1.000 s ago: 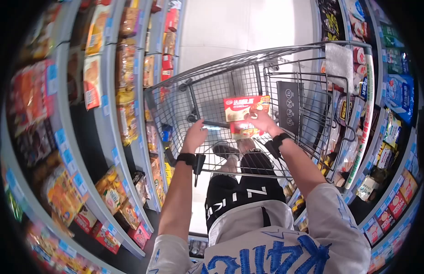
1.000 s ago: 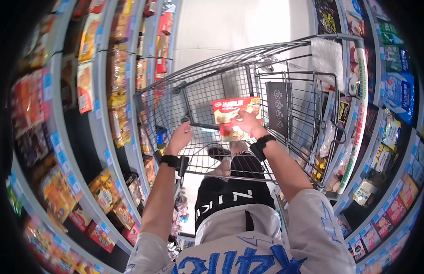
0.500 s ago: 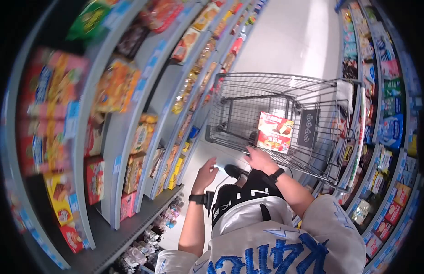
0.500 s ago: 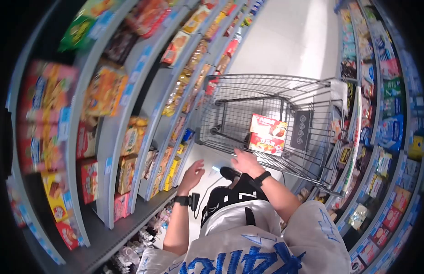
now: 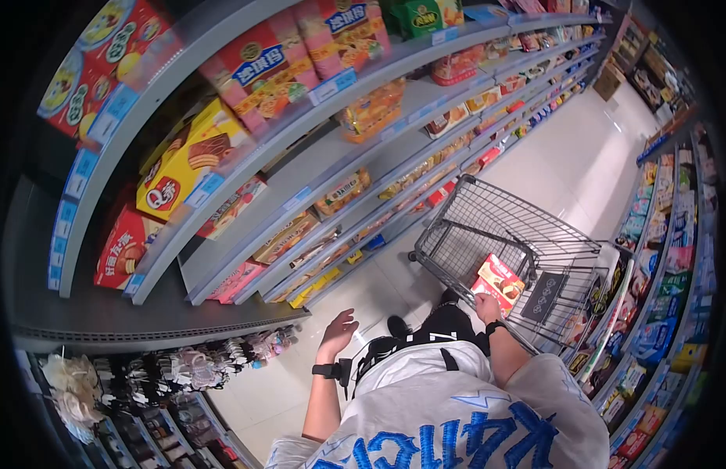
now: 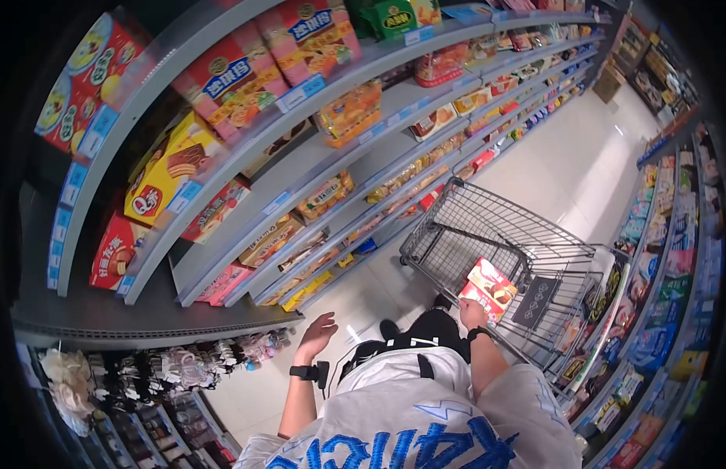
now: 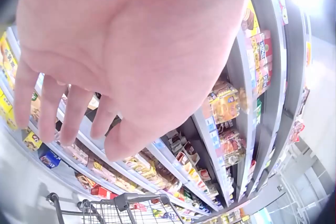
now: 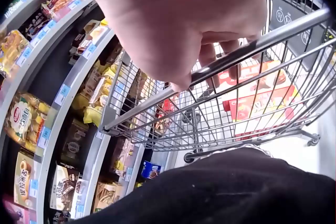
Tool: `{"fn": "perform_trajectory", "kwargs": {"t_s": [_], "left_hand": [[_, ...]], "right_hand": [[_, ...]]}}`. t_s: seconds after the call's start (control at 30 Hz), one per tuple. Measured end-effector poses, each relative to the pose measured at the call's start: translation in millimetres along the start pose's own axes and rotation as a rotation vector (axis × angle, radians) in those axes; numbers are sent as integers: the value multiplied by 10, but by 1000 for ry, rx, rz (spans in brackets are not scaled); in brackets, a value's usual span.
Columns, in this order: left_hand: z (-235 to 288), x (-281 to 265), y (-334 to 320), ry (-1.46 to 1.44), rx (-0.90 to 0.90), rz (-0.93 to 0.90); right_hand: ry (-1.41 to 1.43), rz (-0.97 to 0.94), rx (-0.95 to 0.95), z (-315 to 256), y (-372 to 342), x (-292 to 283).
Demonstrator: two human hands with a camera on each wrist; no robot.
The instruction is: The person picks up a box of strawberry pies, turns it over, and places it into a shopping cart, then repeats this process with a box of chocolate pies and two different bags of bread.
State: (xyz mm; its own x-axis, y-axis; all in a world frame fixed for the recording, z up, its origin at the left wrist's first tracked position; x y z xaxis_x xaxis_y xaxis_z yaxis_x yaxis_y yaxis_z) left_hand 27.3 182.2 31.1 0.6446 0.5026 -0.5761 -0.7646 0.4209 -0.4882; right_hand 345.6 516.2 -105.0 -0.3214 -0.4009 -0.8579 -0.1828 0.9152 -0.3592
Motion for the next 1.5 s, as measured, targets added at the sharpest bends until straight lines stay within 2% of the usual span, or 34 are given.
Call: {"fn": "perform_trajectory", "kwargs": {"t_s": [0.1,0.13,0.17,0.23,0.3,0.37,0.4,0.5,0.53,0.6,0.7,0.83,0.97,1.07,1.23,1.43,1.5], "left_hand": [[1,33,-65,-81,-36,22],[36,40,-76,-60,-23,4],[78,48,-89,-39,-9,-12],[185,25,-133,-59,-4,-16],[244,23,-156,-71,-11,19],[253,52,-150,-45,-26,31],[254,88,-139,-48,-26,34],[337,211,-88,-7,-35,2],[408,254,-59,23,-41,-20],[562,363,7,90,-45,-45],[902,607,144,85,-35,-12],[1580,1090,284,73,-7,-72],[2155,1597,395,142,110,-188],[2535,1796,409,122,165,-200],[2842,1880,425,86,163,-178],[2989,1729,449,33,130,-121],[2937,1655,488,7,137,-106]], "right_hand": [[-80,48,31,-91,19,-83],[-88,-17,129,-102,49,-128],[-95,-13,113,-111,65,-200],[-320,20,245,-303,-68,-563],[-351,-37,337,-126,114,-537],[-276,97,368,6,204,-488],[-332,-40,388,45,300,-501],[-339,-103,307,262,465,-520],[-371,-20,254,323,495,-511],[-372,-12,228,430,593,-597],[-343,-10,200,499,806,-753],[-324,120,137,693,1142,-849],[-286,-88,198,539,1489,-1343],[-236,-62,187,681,1788,-1367],[-143,10,158,705,2093,-1487],[-214,-85,166,646,2364,-1647],[-194,-83,155,741,2449,-1546]]}}
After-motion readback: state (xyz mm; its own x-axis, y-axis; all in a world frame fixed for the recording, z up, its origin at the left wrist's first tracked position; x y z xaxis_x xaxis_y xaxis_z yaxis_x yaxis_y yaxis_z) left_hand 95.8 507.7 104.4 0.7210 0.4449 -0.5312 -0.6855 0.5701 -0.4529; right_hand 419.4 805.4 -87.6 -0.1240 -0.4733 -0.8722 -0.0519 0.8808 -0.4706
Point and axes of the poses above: each hand's wrist, its own y-axis towards the middle knuckle, its own x-axis out of the palm, z = x × y, the point moved 2 cm from there along y, towards the middle knuckle, and after that the axes turned 15 degrees about z, right-handed, at the moved point
